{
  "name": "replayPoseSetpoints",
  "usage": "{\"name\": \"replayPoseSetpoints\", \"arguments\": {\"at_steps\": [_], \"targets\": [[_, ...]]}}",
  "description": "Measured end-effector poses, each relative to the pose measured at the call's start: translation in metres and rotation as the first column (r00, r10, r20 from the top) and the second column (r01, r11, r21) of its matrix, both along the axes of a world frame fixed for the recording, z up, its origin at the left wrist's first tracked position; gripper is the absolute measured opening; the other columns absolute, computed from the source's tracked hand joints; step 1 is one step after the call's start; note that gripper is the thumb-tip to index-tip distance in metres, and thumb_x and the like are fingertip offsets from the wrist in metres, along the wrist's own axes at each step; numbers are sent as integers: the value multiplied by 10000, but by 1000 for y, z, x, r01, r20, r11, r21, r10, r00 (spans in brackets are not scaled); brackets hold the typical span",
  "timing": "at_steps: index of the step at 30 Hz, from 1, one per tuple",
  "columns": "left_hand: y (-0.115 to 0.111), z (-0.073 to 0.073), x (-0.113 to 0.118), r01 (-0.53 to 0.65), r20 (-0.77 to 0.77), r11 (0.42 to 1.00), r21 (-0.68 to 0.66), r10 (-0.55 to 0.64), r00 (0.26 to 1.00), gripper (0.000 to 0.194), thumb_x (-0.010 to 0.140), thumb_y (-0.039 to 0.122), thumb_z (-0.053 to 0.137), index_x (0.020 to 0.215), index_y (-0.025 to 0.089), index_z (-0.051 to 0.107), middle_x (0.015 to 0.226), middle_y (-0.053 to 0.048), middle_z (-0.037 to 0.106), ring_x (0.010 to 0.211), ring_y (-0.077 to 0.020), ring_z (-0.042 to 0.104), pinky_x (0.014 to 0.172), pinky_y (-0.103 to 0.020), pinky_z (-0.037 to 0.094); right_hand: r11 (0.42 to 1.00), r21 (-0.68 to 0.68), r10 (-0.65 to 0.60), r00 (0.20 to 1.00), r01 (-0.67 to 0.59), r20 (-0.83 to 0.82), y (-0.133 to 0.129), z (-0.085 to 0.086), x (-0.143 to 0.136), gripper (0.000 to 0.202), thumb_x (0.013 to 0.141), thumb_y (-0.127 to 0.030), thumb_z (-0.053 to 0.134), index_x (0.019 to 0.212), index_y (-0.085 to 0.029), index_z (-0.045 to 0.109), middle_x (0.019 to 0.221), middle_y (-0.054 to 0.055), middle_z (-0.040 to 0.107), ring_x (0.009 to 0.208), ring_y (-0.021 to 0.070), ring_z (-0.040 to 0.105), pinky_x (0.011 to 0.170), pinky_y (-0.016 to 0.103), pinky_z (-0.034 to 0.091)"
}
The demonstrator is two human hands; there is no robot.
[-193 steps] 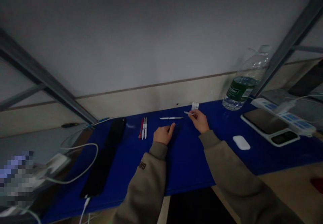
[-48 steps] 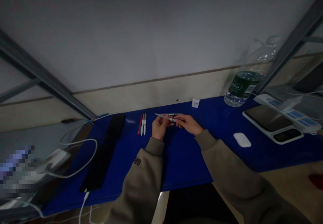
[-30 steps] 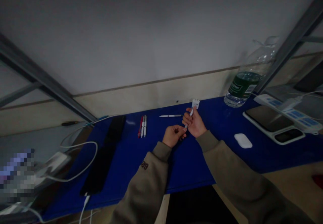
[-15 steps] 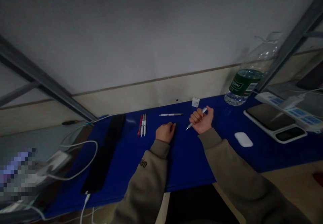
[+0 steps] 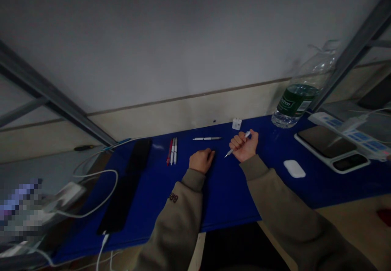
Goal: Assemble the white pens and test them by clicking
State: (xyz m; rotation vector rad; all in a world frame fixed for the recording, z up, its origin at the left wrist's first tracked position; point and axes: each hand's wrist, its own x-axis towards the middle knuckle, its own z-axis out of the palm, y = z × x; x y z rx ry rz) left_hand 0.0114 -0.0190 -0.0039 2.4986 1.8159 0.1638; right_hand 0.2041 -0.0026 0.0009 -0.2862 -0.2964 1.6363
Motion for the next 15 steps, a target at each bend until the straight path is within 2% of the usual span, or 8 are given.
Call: {"name": "replayPoseSetpoints", "arguments": {"at_steps": [11,15], "targets": [[0,4,2,-9,12,1000,-27,9,1000,501,911,550,221,939,235,609,848,-74,660,791,-206,617,659,-280,414,997,-39,-62,995,65,80,0,2,0,522,795,-609,341,483,-217,193,393,-74,154,356,78,127,343,246,152],[1,5,1,11,13,999,-31,-10,1000,500,912,548,217,931,236,607,843,-70,657,788,-207,615,644,-277,406,998,-21,-63,997,64,51,0,1,1,527,792,-615,352,482,-219,196,391,-75,165,358,76,127,341,240,153]]}}
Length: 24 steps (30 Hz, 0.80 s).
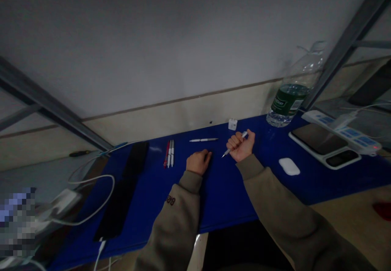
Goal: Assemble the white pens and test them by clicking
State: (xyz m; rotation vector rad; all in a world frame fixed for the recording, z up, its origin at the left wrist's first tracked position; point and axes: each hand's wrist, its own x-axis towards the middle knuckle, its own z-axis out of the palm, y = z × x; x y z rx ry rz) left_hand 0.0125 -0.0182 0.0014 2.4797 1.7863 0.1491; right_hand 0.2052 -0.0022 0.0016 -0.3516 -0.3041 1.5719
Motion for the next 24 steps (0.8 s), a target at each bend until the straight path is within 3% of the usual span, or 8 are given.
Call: {"name": "replayPoseSetpoints", "arguments": {"at_steps": [7,24], "targets": [[0,1,0,-7,-15,1000,-3,7,1000,491,914,544,219,923,238,603,850,-63,659,800,-196,615,639,-263,400,999,38,15,998,-13,-64,3,-5,0,516,797,-584,382,476,-219,208,392,-74,174,353,76,139,333,234,155],[-2,0,0,-15,22,1000,1,15,1000,474,910,548,238,930,245,602,855,-60,663,782,-197,617,652,-270,407,1000,-5,18,1000,-18,-10,3,-4,0,524,805,-589,352,468,-218,199,387,-77,144,356,77,112,336,239,125]]}}
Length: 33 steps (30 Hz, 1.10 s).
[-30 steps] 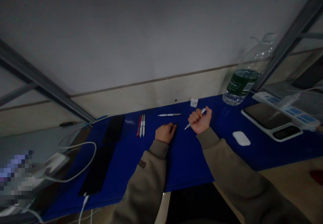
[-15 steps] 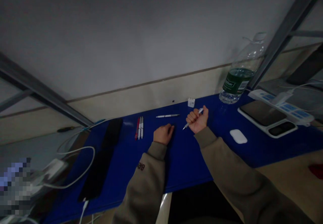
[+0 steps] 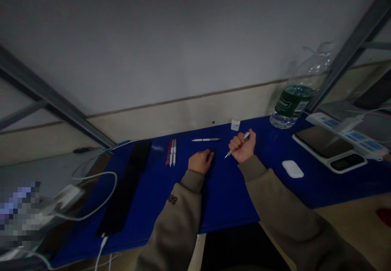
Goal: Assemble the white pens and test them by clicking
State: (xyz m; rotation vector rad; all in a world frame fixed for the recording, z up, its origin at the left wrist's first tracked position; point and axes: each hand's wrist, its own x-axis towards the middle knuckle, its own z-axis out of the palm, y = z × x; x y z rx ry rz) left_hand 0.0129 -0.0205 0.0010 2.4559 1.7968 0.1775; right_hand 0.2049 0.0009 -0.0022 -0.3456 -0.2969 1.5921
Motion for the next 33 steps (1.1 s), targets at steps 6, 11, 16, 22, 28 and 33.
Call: {"name": "replayPoseSetpoints", "arguments": {"at_steps": [6,11,16,22,28,33], "targets": [[-1,-1,0,18,15,1000,7,-18,1000,462,912,540,242,917,244,597,861,-51,665,780,-195,617,634,-269,406,1000,14,10,1000,-10,27,-2,-1,-1,534,807,-604,341,463,-216,210,390,-74,156,358,78,121,342,244,139],[-1,1,1,21,23,1000,-18,-20,1000,444,914,534,256,932,241,589,911,-54,664,826,-189,610,669,-269,406,1000,5,-16,999,16,37,-3,2,1,541,807,-597,367,456,-216,215,380,-76,159,345,73,125,337,237,141],[-1,-1,0,32,31,999,2,-32,999,444,914,533,255,918,245,592,877,-50,661,803,-192,609,658,-270,405,1000,22,-18,999,17,44,-2,1,2,540,807,-589,379,452,-213,221,375,-75,160,333,70,135,331,232,134],[-1,-2,0,39,33,999,17,-40,999,443,916,525,252,919,244,594,871,-51,660,786,-193,608,645,-271,401,998,56,-2,1000,1,5,-2,2,2,528,815,-580,360,461,-213,225,378,-71,171,337,73,139,336,238,134],[0,-3,0,35,23,999,16,-36,999,450,914,534,241,917,246,588,862,-49,657,785,-192,606,639,-270,396,999,48,12,999,-13,31,-3,4,2,535,819,-588,355,461,-212,222,376,-72,165,338,73,134,339,238,133],[0,-2,0,42,30,999,4,-42,999,448,916,530,244,928,241,586,883,-54,658,800,-191,607,649,-270,401,999,37,8,998,-11,69,-4,6,1,539,815,-595,346,457,-212,218,381,-75,153,347,73,125,346,241,139]]}}
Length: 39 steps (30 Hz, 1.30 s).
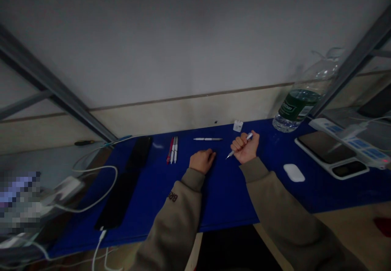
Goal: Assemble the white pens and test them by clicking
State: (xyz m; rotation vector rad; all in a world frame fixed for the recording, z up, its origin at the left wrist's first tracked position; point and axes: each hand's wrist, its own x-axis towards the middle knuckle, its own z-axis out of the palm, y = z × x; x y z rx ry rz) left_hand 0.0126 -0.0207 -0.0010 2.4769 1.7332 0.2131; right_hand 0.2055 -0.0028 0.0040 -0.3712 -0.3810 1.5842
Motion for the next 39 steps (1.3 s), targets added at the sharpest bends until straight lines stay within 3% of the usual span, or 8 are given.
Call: {"name": "replayPoseSetpoints", "arguments": {"at_steps": [9,19,39], "targets": [[0,0,1,-5,-49,1000,-4,5,999,460,921,529,220,943,246,582,892,-45,659,814,-190,609,667,-273,417,999,3,-46,998,46,-34,0,-1,2,539,799,-611,352,459,-214,222,389,-78,145,360,72,113,355,249,124],[-1,4,2,-12,-48,999,-30,11,999,459,921,530,226,954,239,580,915,-48,658,828,-181,607,684,-270,418,998,65,-3,995,9,-96,2,-5,4,516,794,-592,356,476,-210,217,401,-73,149,360,74,130,366,255,123],[0,2,1,8,-44,1000,-7,-9,999,464,920,531,218,943,247,584,890,-45,658,804,-190,610,652,-276,415,996,85,-16,997,23,-81,3,-9,3,507,788,-584,375,484,-213,211,403,-77,156,369,77,117,364,252,126]]}}
